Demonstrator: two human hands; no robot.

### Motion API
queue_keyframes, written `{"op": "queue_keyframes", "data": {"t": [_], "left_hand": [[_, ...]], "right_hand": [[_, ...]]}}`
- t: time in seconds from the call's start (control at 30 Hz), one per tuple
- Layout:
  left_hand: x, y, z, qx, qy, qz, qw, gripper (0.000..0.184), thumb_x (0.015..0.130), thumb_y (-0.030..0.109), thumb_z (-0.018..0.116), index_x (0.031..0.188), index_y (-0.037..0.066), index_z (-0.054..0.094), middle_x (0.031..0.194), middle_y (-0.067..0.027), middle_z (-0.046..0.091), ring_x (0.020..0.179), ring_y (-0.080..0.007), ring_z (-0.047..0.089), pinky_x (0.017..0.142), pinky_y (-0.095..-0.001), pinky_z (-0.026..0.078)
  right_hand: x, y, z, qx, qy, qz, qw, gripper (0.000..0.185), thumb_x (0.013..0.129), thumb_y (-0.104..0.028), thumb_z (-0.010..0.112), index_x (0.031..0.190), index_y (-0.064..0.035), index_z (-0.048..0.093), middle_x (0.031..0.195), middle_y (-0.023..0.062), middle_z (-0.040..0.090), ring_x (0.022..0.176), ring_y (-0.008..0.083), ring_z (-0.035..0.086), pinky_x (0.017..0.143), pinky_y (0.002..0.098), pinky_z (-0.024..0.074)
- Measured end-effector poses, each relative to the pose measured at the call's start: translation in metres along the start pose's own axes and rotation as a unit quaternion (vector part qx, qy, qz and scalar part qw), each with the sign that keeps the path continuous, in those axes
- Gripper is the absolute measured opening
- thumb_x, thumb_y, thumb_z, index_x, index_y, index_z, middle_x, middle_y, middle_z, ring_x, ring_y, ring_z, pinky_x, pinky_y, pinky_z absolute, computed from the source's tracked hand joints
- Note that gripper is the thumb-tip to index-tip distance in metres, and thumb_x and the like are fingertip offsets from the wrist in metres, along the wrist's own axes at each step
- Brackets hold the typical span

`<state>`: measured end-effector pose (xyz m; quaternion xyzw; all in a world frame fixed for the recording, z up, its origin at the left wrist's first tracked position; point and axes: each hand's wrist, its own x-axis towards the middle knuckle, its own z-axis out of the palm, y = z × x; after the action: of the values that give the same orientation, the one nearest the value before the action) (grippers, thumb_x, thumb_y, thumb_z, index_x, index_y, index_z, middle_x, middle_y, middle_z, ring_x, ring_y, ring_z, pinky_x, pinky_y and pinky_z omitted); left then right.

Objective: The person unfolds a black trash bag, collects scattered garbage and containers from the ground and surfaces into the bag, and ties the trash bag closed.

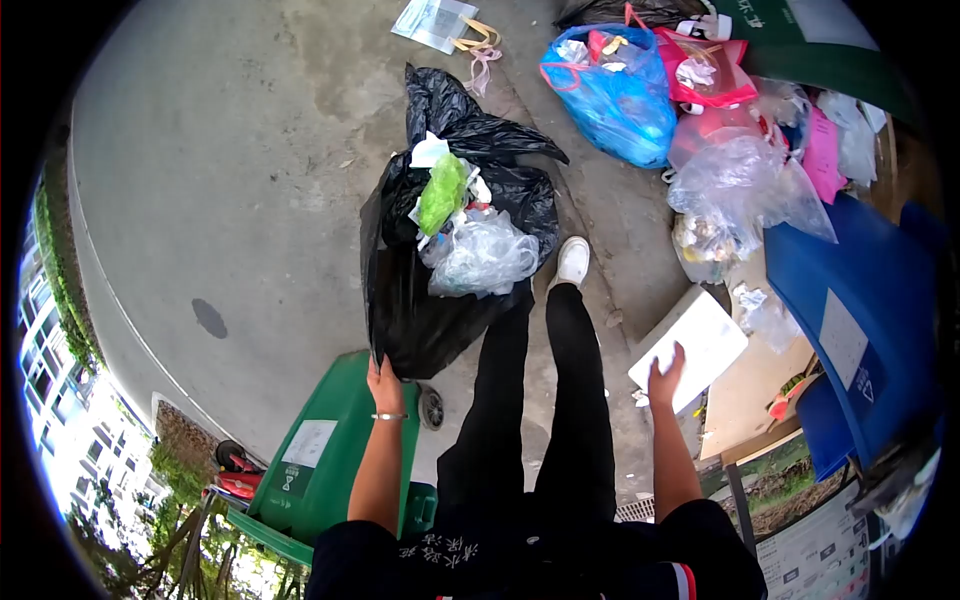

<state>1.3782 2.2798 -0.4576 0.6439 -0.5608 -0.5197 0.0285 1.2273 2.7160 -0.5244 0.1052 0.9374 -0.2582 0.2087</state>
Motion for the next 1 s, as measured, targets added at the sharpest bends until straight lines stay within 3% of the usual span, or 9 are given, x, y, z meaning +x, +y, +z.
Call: {"op": "queue_keyframes", "data": {"t": [0.07, 0.13, 0.2, 0.3, 0.43, 0.53, 0.67, 0.83, 1.0], "left_hand": [[-0.005, 0.008, 0.013, 0.021, 0.014, 0.013, 1.0, 0.027, 0.08, 0.014, 0.04, 0.096, -0.006, 0.047, 0.088, -0.0073, 0.052, 0.077, -0.0113, 0.045, 0.072, -0.0223, 0.035], [-0.003, 0.006, 0.021, 0.045, 0.03, 0.027, 0.998, 0.028, 0.081, 0.015, 0.039, 0.097, -0.007, 0.046, 0.089, -0.0079, 0.052, 0.079, -0.0119, 0.044, 0.073, -0.023, 0.035], [0.003, -0.012, 0.02, 0.121, 0.064, 0.05, 0.989, 0.031, 0.081, 0.021, 0.04, 0.099, -0.004, 0.045, 0.088, -0.0079, 0.05, 0.077, -0.0145, 0.047, 0.066, -0.0245, 0.04], [0.014, -0.026, 0.018, 0.005, 0.104, 0.047, 0.993, 0.03, 0.081, 0.02, 0.039, 0.1, -0.002, 0.044, 0.094, -0.0082, 0.05, 0.081, -0.0163, 0.048, 0.071, -0.0261, 0.039], [0.031, -0.02, 0.023, -0.118, 0.101, 0.061, 0.986, 0.033, 0.082, 0.018, 0.036, 0.105, -0.005, 0.041, 0.101, -0.011, 0.048, 0.091, -0.0191, 0.046, 0.081, -0.0294, 0.034], [0.042, -0.02, -0.01, -0.012, 0.182, 0.043, 0.982, 0.032, 0.081, 0.02, 0.037, 0.101, -0.003, 0.045, 0.095, -0.0085, 0.051, 0.084, -0.0165, 0.048, 0.075, -0.0267, 0.036], [0.044, 0.005, -0.037, 0.097, 0.208, 0.126, 0.965, 0.031, 0.081, 0.022, 0.037, 0.096, -0.003, 0.048, 0.09, -0.0077, 0.053, 0.079, -0.014, 0.048, 0.07, -0.0249, 0.037], [0.028, 0.035, -0.051, 0.05, 0.219, 0.158, 0.962, 0.028, 0.081, 0.019, 0.038, 0.086, -0.005, 0.051, 0.081, -0.0089, 0.054, 0.073, -0.013, 0.047, 0.068, -0.0248, 0.037], [0.025, 0.047, -0.07, 0.139, 0.218, 0.155, 0.953, 0.03, 0.08, 0.021, 0.04, 0.086, -0.007, 0.05, 0.078, -0.013, 0.054, 0.071, -0.0166, 0.047, 0.067, -0.0284, 0.038]], "right_hand": [[0.056, -0.044, 0.07, 0.011, -0.11, -0.098, 0.989, 0.035, 0.069, -0.006, 0.05, 0.103, -0.0018, 0.044, 0.104, 0.0168, 0.045, 0.099, 0.029, 0.042, 0.084, 0.0328, 0.0324], [0.11, -0.077, 0.158, 0.17, -0.146, -0.047, 0.973, 0.035, 0.07, -0.013, 0.051, 0.103, -0.0016, 0.044, 0.096, 0.0171, 0.05, 0.088, 0.0271, 0.05, 0.076, 0.0328, 0.0387], [0.167, -0.09, 0.241, 0.096, -0.165, -0.066, 0.979, 0.042, 0.069, -0.023, 0.052, 0.102, 0.0018, 0.043, 0.094, 0.02, 0.051, 0.088, 0.0315, 0.049, 0.074, 0.0347, 0.0396], [0.217, -0.116, 0.331, 0.053, -0.111, -0.026, 0.992, 0.053, 0.067, -0.032, 0.053, 0.102, 0.0072, 0.041, 0.094, 0.0279, 0.048, 0.089, 0.0374, 0.046, 0.077, 0.0366, 0.0375], [0.221, -0.111, 0.392, 0.067, -0.132, -0.016, 0.989, 0.042, 0.067, -0.029, 0.053, 0.094, 0.0027, 0.047, 0.087, 0.0237, 0.051, 0.084, 0.0346, 0.049, 0.072, 0.0371, 0.0394], [0.181, -0.148, 0.342, 0.235, -0.133, -0.066, 0.961, 0.017, 0.072, -0.017, 0.05, 0.075, -0.0001, 0.049, 0.059, 0.0141, 0.048, 0.052, 0.02, 0.045, 0.051, 0.0287, 0.0374], [0.084, -0.183, 0.219, 0.28, -0.118, -0.184, 0.935, 0.017, 0.077, -0.013, 0.046, 0.088, -0.0001, 0.048, 0.061, 0.0064, 0.049, 0.056, 0.0115, 0.047, 0.053, 0.0246, 0.0391], [-0.01, -0.208, 0.104, 0.203, -0.285, -0.21, 0.913, 0.014, 0.072, -0.011, 0.051, 0.085, -0.0053, 0.049, 0.065, 0.0135, 0.052, 0.058, 0.0265, 0.054, 0.05, 0.0304, 0.0417], [-0.049, -0.237, 0.055, 0.213, -0.297, -0.242, 0.899, 0.013, 0.073, -0.006, 0.05, 0.085, -0.0019, 0.047, 0.064, 0.0133, 0.051, 0.054, 0.0208, 0.052, 0.049, 0.027, 0.0409]]}}
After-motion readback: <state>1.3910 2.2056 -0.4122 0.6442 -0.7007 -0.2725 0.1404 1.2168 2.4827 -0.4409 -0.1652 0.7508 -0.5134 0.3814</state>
